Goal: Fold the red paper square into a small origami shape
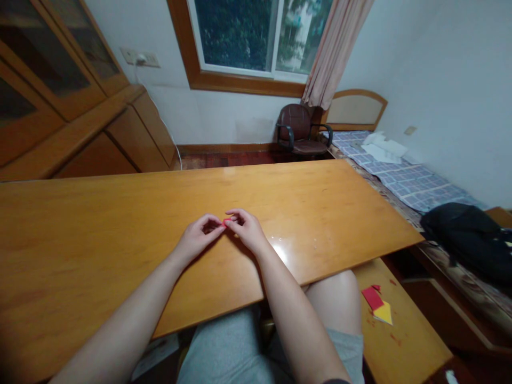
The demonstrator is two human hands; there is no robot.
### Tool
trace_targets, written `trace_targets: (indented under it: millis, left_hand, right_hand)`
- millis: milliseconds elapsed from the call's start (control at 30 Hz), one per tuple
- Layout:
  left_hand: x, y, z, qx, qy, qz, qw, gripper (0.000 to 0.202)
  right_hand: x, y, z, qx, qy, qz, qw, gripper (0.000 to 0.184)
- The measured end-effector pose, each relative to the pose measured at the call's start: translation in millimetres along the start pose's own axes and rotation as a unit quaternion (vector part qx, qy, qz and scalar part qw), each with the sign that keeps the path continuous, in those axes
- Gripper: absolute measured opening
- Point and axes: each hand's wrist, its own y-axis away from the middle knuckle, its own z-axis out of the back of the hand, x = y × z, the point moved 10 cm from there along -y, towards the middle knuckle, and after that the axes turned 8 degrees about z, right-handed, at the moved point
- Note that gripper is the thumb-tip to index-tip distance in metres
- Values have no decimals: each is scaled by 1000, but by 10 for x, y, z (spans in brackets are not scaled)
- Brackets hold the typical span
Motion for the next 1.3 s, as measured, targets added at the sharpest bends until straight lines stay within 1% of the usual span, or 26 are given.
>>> trace_targets:
  millis: [100, 167, 367, 533, 767, 933, 1100, 1300]
  left_hand:
    - [47, -15, 3, -5, 37, 8, 999, 27]
    - [63, -23, 3, -6, 42, 13, 999, 28]
    - [-8, -9, -68, 28, -40, 11, 999, 26]
    - [-53, 7, -49, 16, -64, -1, 998, 26]
    - [29, -6, -17, 19, 15, 18, 1000, 29]
    - [110, -26, 13, 11, 48, 37, 998, 31]
    - [211, -52, 11, 12, 97, 59, 993, 35]
    - [291, -71, 1, 16, 146, 83, 986, 33]
  right_hand:
    - [-3, -15, 34, -21, -17, 2, 1000, 34]
    - [2, -20, 46, -29, -33, 3, 999, 36]
    - [18, -12, 63, -37, -43, -6, 998, 37]
    - [50, -3, 47, -31, -50, 0, 998, 35]
    - [39, 6, 21, -16, -55, 2, 998, 37]
    - [62, 12, 4, -10, -56, 0, 998, 37]
    - [59, 21, 2, -8, -35, -10, 999, 32]
    - [49, 17, 1, -7, -30, -6, 1000, 26]
